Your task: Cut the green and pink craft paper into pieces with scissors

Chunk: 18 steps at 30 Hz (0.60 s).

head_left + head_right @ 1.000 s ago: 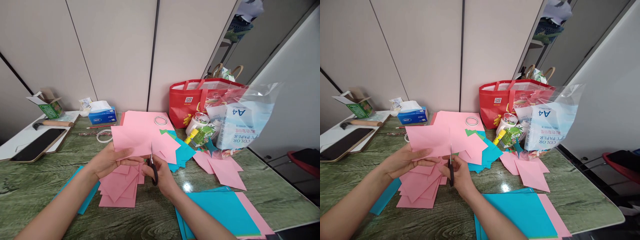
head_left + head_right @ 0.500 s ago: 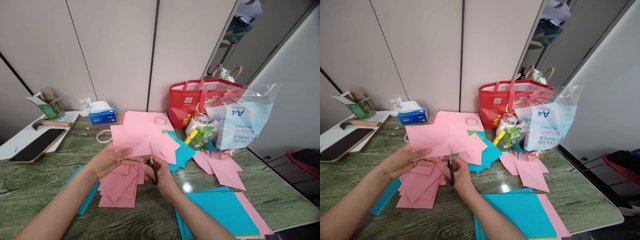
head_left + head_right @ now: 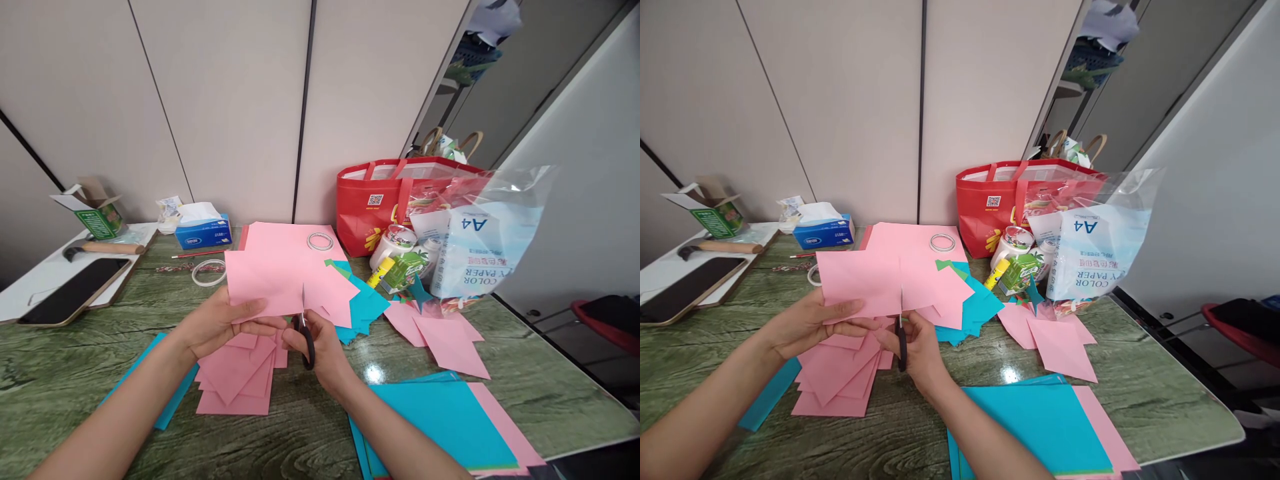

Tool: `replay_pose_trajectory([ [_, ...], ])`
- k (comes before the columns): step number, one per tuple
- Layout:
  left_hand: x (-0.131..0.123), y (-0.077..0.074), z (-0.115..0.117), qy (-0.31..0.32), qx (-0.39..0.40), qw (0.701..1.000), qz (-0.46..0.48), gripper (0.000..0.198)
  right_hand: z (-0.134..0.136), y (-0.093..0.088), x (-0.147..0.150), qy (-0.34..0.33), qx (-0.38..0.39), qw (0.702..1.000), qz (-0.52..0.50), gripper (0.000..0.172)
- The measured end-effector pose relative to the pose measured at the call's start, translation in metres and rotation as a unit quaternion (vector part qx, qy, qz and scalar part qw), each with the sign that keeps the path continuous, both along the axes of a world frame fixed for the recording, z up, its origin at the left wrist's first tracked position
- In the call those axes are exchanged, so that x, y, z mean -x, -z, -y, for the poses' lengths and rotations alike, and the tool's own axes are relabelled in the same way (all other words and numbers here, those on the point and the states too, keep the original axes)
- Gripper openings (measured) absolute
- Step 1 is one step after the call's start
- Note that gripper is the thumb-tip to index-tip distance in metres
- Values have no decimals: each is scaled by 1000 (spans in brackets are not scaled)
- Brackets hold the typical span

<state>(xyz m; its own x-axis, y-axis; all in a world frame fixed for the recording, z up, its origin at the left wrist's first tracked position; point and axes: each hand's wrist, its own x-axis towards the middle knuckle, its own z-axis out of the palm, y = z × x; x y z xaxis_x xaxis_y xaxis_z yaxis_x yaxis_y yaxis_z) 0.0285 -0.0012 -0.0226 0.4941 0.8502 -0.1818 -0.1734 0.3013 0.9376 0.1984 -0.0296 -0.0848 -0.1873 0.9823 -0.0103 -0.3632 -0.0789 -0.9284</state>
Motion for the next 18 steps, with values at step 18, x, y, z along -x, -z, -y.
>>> replay_pose_trajectory([
  [18,0,-1,-1,2,-2,1000,10,32,1,4,1,-3,-6,1000,16,36],
])
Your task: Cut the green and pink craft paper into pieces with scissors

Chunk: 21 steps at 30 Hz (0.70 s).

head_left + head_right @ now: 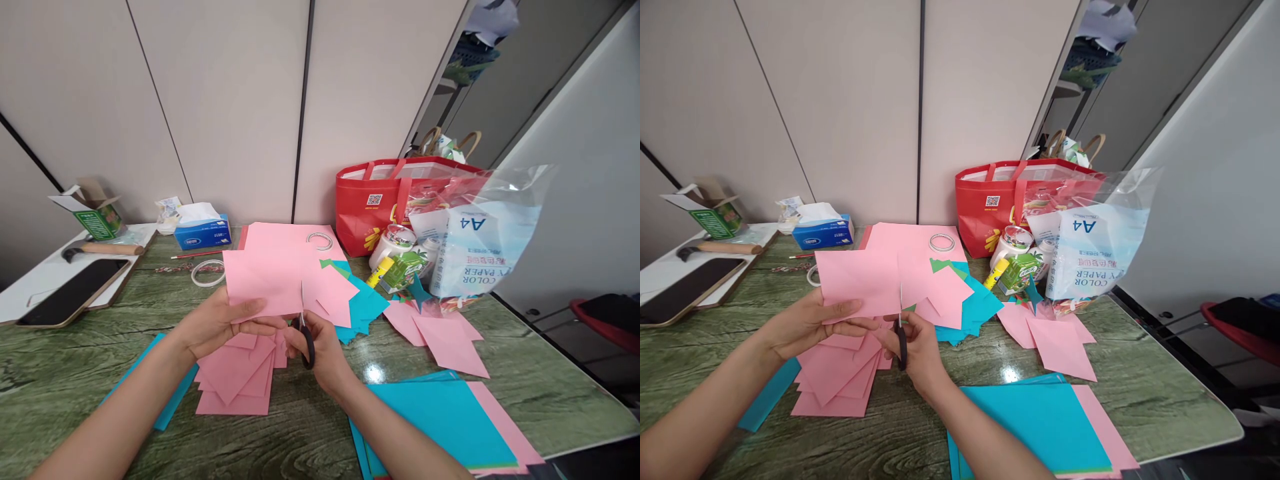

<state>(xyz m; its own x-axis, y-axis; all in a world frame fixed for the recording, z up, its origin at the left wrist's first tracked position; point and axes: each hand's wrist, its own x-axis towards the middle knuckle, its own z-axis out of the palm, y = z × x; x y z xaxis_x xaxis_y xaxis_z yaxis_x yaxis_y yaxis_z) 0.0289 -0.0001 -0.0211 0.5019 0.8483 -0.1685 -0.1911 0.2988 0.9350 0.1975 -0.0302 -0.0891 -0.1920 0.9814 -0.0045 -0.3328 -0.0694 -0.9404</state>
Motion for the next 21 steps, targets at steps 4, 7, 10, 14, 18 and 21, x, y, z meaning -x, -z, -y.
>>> replay_pose_trajectory([
  [4,0,0,0,-1,5,1000,2,31,0,-2,0,2,3,1000,3,37],
  [7,1,1,0,-1,10,1000,7,33,0,-3,0,2,4,1000,2,36],
  [10,1,2,0,-3,13,1000,6,32,-1,-2,0,3,7,1000,1,36],
  [14,-1,1,-1,-9,19,1000,5,29,-1,-1,0,5,11,1000,-4,34],
  [18,-1,-1,0,-19,25,999,7,30,-1,0,-1,2,8,1000,-8,33],
  [21,-2,-2,0,-33,32,999,9,31,-2,1,-1,2,5,1000,-1,32],
])
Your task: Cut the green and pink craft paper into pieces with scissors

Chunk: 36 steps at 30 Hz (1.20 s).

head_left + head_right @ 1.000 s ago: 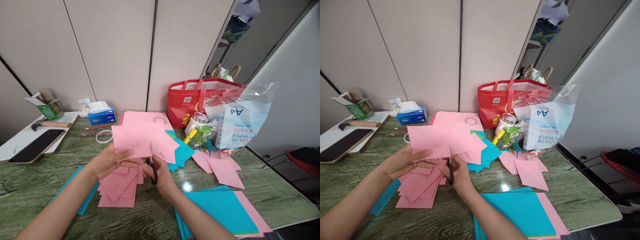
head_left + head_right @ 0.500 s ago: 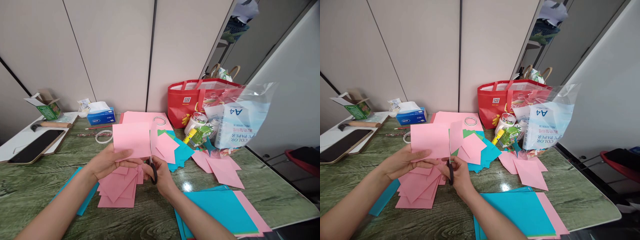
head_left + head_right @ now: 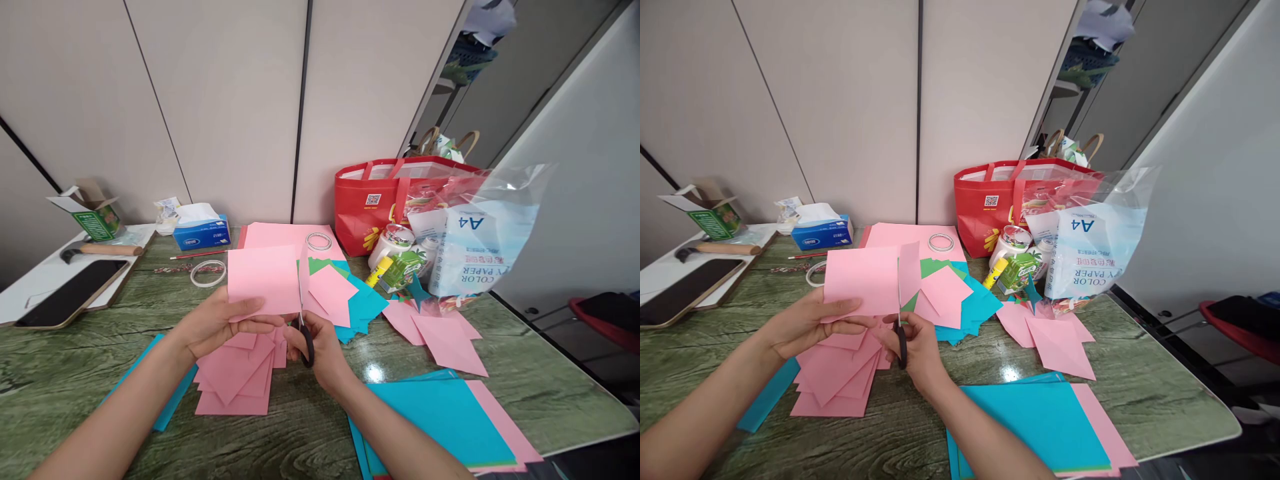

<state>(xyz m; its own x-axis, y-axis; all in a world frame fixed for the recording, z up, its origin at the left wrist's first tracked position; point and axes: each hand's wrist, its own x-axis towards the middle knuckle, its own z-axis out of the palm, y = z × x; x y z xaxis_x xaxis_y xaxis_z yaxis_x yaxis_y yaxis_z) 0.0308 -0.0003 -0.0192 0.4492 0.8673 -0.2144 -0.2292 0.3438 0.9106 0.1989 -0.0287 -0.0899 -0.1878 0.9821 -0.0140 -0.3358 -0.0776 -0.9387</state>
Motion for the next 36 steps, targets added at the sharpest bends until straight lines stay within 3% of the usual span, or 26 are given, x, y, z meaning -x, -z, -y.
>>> replay_pose_trajectory([
  [27,-2,5,-4,-20,36,999,-17,34,-4,13,6,30,31,999,-19,27],
  [32,4,7,-7,-12,22,999,-39,33,-13,10,0,112,83,986,-89,27],
  [36,2,9,-7,-14,-6,997,-80,32,-22,10,-7,217,65,966,-123,28],
])
